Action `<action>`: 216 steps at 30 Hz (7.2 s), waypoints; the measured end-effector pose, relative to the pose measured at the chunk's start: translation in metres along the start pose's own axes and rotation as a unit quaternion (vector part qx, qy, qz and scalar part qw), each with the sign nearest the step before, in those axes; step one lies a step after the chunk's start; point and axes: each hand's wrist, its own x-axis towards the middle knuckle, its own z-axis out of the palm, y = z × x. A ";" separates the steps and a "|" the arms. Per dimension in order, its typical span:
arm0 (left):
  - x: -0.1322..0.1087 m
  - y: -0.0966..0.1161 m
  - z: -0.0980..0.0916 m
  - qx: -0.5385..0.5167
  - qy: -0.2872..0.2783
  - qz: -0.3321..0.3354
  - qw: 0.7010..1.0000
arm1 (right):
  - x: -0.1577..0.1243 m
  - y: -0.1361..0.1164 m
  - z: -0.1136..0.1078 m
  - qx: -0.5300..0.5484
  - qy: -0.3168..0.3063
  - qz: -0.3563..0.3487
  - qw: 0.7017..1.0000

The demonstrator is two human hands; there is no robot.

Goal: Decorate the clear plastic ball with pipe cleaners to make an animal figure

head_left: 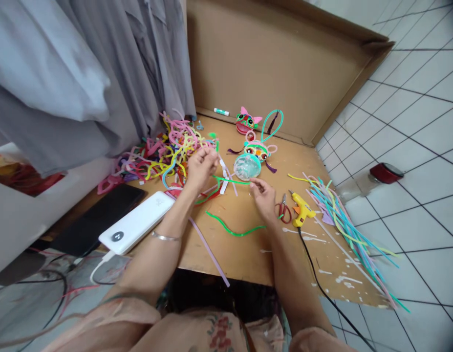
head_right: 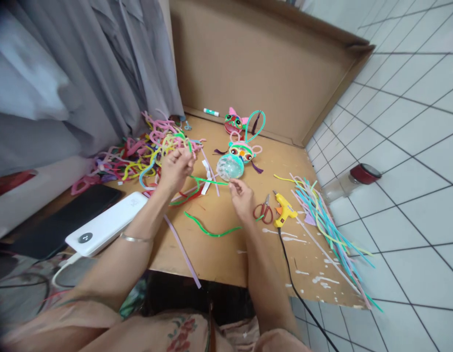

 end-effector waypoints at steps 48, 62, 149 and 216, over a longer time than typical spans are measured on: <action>-0.048 -0.027 0.041 0.493 -0.123 0.375 0.775 | -0.013 -0.008 -0.007 -0.521 0.064 -0.276 0.805; -0.039 -0.035 0.032 0.510 -0.112 0.283 0.805 | 0.003 -0.012 -0.007 0.204 0.119 0.074 0.969; -0.043 -0.025 0.036 0.379 -0.049 0.195 0.903 | -0.010 -0.027 0.003 0.103 0.100 0.033 0.989; -0.051 -0.038 0.041 0.406 -0.030 0.247 0.880 | -0.030 -0.033 0.025 0.201 0.058 0.018 0.978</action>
